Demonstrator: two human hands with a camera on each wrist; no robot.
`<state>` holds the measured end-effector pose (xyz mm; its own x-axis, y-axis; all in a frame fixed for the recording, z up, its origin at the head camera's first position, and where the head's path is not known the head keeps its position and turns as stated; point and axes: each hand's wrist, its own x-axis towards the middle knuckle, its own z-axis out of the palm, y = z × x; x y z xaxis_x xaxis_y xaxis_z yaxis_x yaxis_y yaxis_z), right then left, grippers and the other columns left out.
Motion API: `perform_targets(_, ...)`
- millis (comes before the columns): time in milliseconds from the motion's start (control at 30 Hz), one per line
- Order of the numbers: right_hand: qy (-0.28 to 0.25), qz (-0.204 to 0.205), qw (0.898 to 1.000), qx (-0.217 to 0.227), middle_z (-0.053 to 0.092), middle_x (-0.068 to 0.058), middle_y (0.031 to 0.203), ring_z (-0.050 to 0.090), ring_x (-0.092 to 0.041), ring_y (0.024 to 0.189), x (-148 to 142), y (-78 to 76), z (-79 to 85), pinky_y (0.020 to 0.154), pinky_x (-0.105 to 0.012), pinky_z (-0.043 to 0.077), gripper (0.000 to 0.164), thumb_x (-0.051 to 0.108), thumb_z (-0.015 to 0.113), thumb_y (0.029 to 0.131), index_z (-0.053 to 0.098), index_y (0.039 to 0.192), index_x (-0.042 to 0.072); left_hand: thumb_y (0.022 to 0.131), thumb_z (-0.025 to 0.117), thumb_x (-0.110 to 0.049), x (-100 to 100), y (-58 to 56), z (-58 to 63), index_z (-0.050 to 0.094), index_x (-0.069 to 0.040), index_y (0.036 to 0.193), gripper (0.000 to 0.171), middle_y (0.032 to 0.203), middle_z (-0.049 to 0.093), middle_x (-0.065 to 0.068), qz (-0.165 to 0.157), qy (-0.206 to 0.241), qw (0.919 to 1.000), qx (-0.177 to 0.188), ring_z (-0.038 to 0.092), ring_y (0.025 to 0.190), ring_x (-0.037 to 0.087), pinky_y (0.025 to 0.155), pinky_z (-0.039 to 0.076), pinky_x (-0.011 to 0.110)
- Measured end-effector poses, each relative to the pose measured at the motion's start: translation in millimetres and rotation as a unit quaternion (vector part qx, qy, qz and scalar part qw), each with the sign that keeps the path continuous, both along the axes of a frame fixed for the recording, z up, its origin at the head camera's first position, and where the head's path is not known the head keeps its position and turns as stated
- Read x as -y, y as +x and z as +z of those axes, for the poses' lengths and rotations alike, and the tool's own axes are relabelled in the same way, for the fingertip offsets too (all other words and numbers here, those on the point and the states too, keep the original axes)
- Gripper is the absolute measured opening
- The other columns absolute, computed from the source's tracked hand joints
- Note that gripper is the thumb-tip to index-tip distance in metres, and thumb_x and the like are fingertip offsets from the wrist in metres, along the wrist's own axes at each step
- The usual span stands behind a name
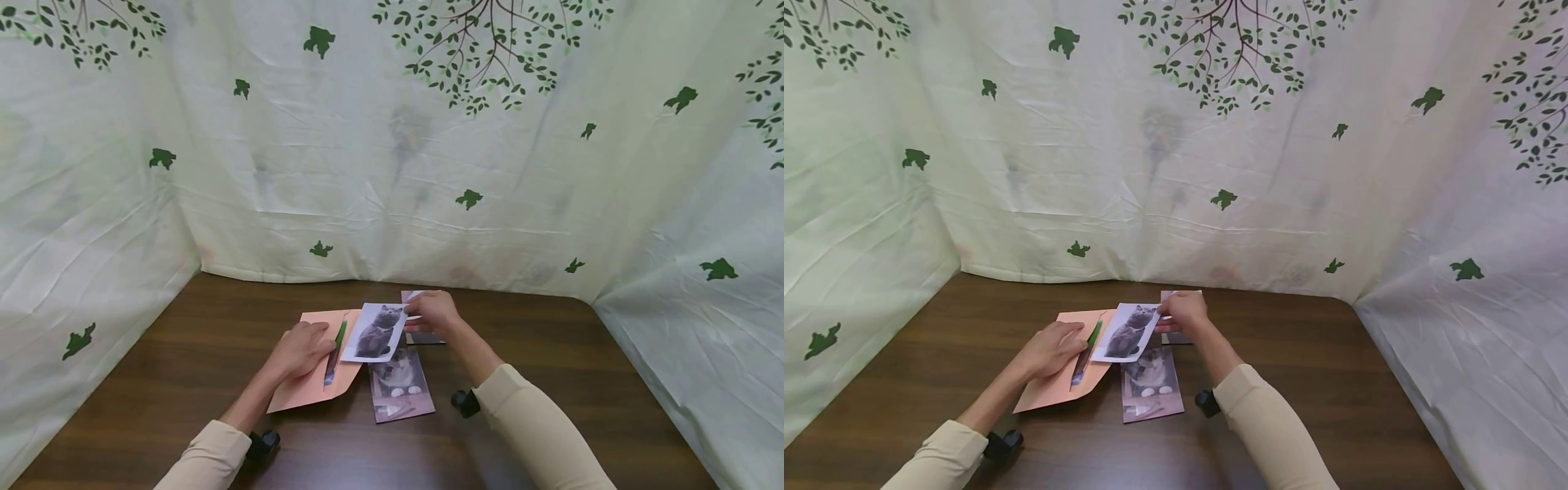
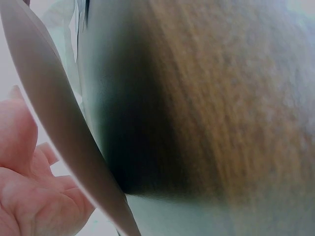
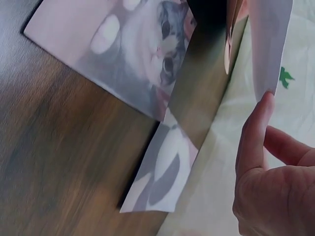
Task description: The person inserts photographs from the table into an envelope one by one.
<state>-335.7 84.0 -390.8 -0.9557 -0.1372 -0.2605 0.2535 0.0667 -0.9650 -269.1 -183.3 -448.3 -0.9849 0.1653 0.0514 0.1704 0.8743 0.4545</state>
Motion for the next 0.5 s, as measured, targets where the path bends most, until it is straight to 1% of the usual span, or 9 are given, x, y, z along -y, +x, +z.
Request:
perform_targets(67,0.001,-0.001,1.000,-0.004,0.061,-0.011,0.086,0.068,-0.020,0.066,3.4,0.6,-0.4,0.065,-0.037,0.062,0.030,-0.008,0.060,0.091,0.059,0.120,-0.016,0.099,0.050,-0.030,-0.1,0.1,0.0,0.055,0.006,0.140,0.055,0.140,0.058,0.026,-0.001,-0.001,1.0000,-0.004,0.046,0.135,0.045,0.111,0.036,0.060)
perform_targets(200,0.005,-0.001,1.000,-0.009,0.061,-0.010,0.083,0.068,-0.019,0.065,9.3,2.2,-1.4,0.064,-0.036,0.062,0.027,-0.008,0.061,0.090,0.061,0.116,-0.015,0.100,0.051,-0.029,-0.2,0.9,1.3,0.055,0.004,0.140,0.052,0.141,0.058,0.024,-0.002,-0.004,1.0000,0.000,0.046,0.135,0.044,0.110,0.036,0.059)
perform_targets(333,0.013,0.005,1.000,-0.004,0.062,-0.010,0.081,0.067,-0.017,0.061,15.5,3.9,-3.7,0.062,-0.034,0.062,0.028,-0.009,0.061,0.089,0.061,0.116,-0.015,0.101,0.052,-0.029,0.0,1.4,1.9,0.056,0.004,0.140,0.052,0.140,0.058,0.024,-0.003,-0.006,1.0000,0.002,0.047,0.134,0.044,0.110,0.037,0.059)
perform_targets(433,0.014,0.010,1.000,0.005,0.063,-0.010,0.081,0.067,-0.017,0.059,20.8,5.2,-6.0,0.061,-0.034,0.062,0.030,-0.009,0.060,0.089,0.060,0.118,-0.016,0.101,0.052,-0.029,0.4,1.7,1.6,0.056,0.005,0.139,0.051,0.139,0.059,0.025,-0.006,-0.007,1.0000,-0.005,0.048,0.133,0.044,0.109,0.037,0.059)
perform_targets(500,0.014,0.012,1.000,0.007,0.063,-0.011,0.081,0.067,-0.017,0.058,24.5,6.1,-8.6,0.061,-0.034,0.062,0.028,-0.009,0.060,0.089,0.061,0.116,-0.016,0.100,0.053,-0.029,0.5,2.0,1.6,0.056,0.005,0.139,0.051,0.139,0.059,0.025,-0.004,-0.003,1.0000,-0.004,0.048,0.133,0.044,0.109,0.037,0.059)
